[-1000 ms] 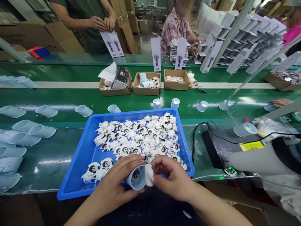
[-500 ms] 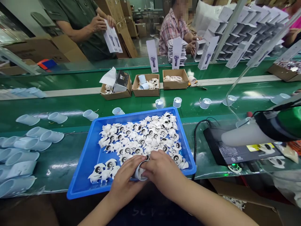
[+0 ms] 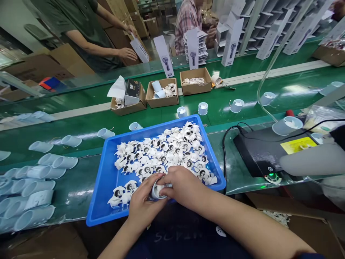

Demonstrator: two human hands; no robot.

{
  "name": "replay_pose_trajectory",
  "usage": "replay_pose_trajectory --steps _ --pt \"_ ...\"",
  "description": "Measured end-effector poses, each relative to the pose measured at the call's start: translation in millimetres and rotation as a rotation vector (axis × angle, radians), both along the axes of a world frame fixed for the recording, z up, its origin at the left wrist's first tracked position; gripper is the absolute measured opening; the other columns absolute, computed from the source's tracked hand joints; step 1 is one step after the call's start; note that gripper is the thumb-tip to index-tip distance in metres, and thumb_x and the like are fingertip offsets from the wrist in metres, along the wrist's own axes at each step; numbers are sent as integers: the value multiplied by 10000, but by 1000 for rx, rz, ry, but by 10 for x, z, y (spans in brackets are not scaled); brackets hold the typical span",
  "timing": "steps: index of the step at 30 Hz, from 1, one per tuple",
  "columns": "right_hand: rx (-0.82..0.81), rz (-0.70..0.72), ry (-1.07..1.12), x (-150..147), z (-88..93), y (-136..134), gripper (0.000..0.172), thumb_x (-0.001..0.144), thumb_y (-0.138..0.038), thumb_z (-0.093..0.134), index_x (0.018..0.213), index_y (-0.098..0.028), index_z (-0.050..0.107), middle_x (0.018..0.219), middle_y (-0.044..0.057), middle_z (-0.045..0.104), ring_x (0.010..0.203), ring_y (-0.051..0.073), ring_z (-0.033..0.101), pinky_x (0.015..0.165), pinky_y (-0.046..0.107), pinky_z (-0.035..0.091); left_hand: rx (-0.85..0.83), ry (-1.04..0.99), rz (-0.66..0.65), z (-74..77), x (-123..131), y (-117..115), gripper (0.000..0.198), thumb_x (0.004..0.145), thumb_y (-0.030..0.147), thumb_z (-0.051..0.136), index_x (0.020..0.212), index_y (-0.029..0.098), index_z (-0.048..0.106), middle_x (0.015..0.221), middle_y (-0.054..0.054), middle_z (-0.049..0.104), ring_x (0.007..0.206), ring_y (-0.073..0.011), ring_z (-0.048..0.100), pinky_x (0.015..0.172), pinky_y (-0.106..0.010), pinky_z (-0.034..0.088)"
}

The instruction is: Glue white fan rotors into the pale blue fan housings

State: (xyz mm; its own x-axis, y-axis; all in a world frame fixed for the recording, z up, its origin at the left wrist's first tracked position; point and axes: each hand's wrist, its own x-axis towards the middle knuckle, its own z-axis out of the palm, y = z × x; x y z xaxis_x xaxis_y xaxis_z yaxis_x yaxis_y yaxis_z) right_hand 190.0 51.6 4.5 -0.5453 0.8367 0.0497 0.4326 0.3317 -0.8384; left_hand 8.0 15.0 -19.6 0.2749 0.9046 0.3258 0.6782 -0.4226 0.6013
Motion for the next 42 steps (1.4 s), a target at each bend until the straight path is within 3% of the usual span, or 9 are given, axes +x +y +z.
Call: replay_pose_trajectory --steps 10,13,16,18,21,26,34,39,42 --pt "28 -179 61 -161 -82 -28 173 781 -223 806 949 -215 764 716 -10 481 740 161 534 695 263 387 234 113 -1 77 -90 62 460 879 157 585 1327 226 506 1189 -92 682 1152 -264 626 992 -462 509" --pt "56 -115 86 -103 -2 -37 159 792 -206 795 947 -211 761 712 -13 481 728 150 526 673 247 374 29 70 -50 172 -189 106 470 820 259 685 1277 239 576 1157 -78 703 1084 -273 661 942 -440 541" --pt "131 78 71 7 142 -35 69 824 -194 764 893 -198 756 706 -14 510 683 130 511 623 239 342 -311 -78 -208 302 -319 170 626 660 542 802 1183 227 663 1073 -89 729 958 -288 699 839 -404 581" --pt "192 193 18 55 223 -14 18 822 -180 760 823 -178 742 717 -8 537 685 130 513 632 247 344 -406 -137 -315 366 -366 208 720 615 677 765 1162 216 681 1028 -95 737 902 -285 710 807 -397 586" --pt "193 205 -67 40 253 40 91 782 -202 797 849 -186 737 753 -3 576 708 140 537 650 244 363 -299 -35 -301 368 -327 212 640 693 596 760 1199 220 650 1067 -91 730 942 -281 704 832 -403 582" --pt "179 62 -141 -66 130 72 84 814 -206 751 815 -138 702 745 24 589 727 171 561 678 257 405 146 188 -151 206 -159 93 498 866 215 627 1349 219 508 1230 -112 668 1154 -287 623 990 -473 514" --pt "483 443 -106 107 74 131 86 841 -159 713 765 -181 679 842 21 651 818 177 549 793 289 409 -315 91 -340 370 -116 195 566 574 355 901 1080 235 680 991 -38 741 887 -268 710 782 -378 598" --pt "425 121 -163 -13 -78 203 121 891 -172 639 787 -120 672 693 16 598 633 142 534 614 242 410 195 239 -179 311 -44 187 538 845 135 633 1361 183 489 1256 -140 648 1175 -315 604 999 -523 493" --pt "440 89 -146 9 -80 120 98 853 -177 683 764 -140 664 714 8 608 639 135 532 611 238 402 133 223 -244 374 -34 199 569 797 195 710 1333 190 521 1215 -130 675 1107 -312 645 951 -483 537"
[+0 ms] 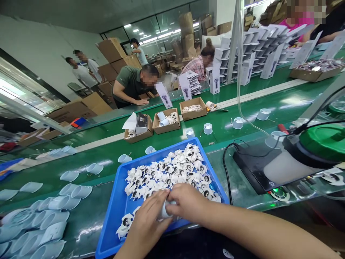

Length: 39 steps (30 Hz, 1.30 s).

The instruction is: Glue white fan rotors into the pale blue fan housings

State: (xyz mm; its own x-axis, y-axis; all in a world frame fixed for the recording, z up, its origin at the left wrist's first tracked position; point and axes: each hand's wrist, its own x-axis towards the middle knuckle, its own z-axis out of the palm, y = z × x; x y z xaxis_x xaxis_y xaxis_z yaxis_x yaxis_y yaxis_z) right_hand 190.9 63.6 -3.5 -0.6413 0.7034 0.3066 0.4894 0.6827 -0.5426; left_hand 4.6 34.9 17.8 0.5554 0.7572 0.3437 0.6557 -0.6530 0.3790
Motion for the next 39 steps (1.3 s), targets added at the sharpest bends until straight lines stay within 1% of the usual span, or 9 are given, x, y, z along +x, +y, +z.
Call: replay_pose_trajectory --steps 4,9,12,19,24,26,32,36,39 --pt "187 210 -38 157 104 -50 112 876 -304 695 871 -193 680 774 19 635 736 187 532 706 313 391 -359 -1 -42 155 23 45 667 550 347 914 1153 242 650 1025 -43 744 896 -264 715 766 -352 609" --pt "26 -80 -38 117 164 -24 93 827 -256 728 828 -179 676 764 20 624 746 178 568 691 275 406 79 -43 17 22 50 38 644 711 175 785 1300 187 526 1192 -115 691 1072 -288 668 934 -438 560" --pt "-8 -147 -36 76 164 -83 85 856 -224 685 795 -169 662 715 9 592 699 157 559 640 250 394 170 -56 5 -51 41 15 653 746 147 747 1342 183 482 1217 -120 678 1104 -284 651 960 -448 543" --pt "195 246 -111 217 162 -84 56 902 -229 659 850 -211 655 758 11 621 754 183 518 714 305 369 -357 -36 -61 84 54 -2 629 537 328 923 1103 242 663 1049 -28 737 918 -248 703 804 -345 595" --pt "-131 -94 48 34 15 -31 71 887 -162 604 842 -141 656 607 -22 529 568 127 478 546 214 364 222 -7 38 -17 82 -43 609 773 55 631 1360 129 485 1263 -152 642 1174 -320 593 1019 -492 481" --pt "-174 -120 58 -10 3 -57 124 897 -116 538 841 -124 647 562 -36 483 518 114 446 495 200 331 259 20 36 -5 73 -34 611 769 32 602 1363 106 480 1264 -163 638 1174 -322 589 1023 -491 474" --pt "-285 146 181 161 174 -114 120 715 -243 733 668 -205 628 678 -5 562 695 162 477 726 291 371 -422 88 -187 108 0 36 383 641 330 848 972 217 693 877 16 738 732 -196 692 642 -275 575" --pt "-516 -59 366 62 77 -30 288 775 -373 615 592 -182 500 588 0 450 616 157 420 651 291 382 128 66 22 3 91 -12 444 803 173 664 1237 117 589 1171 -129 689 1052 -299 644 913 -422 527" --pt "-673 -202 430 -118 -79 -18 463 926 -545 343 620 -203 404 521 -43 311 471 118 309 466 237 324 420 133 44 -30 170 -25 485 843 58 514 1328 72 511 1228 -159 659 1138 -307 594 1049 -483 405"
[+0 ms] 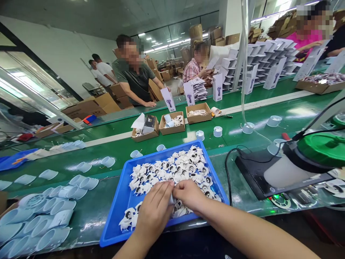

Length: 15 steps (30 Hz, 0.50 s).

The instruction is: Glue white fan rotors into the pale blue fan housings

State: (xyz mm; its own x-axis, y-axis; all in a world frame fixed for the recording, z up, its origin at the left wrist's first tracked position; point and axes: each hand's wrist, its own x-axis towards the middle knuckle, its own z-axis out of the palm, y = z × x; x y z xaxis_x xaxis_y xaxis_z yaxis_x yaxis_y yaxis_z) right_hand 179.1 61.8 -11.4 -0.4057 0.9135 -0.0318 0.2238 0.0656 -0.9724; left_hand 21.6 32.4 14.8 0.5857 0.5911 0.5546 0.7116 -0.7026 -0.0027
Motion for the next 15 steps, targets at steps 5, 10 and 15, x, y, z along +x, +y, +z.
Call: replay_pose_trajectory --steps 5,10,15 --pt "-83 -12 55 55 49 -99 594 941 -636 249 659 -180 503 515 -35 356 458 117 324 456 236 325 -133 -45 3 74 -66 96 471 844 112 585 1303 196 525 1212 -79 679 1148 -296 592 1109 -567 300" --pt "519 -5 -192 356 348 -237 333 905 -413 498 1022 -181 705 796 73 599 764 225 507 711 346 358 -408 -300 11 73 -169 126 641 721 293 804 1295 271 521 1204 -61 687 1097 -260 641 949 -421 532" --pt "765 23 -323 376 480 -394 250 886 -326 491 991 -191 674 787 57 592 744 219 502 683 345 314 -430 -388 -29 17 -141 64 670 691 314 830 1295 288 540 1187 -63 698 1083 -269 656 965 -434 532"
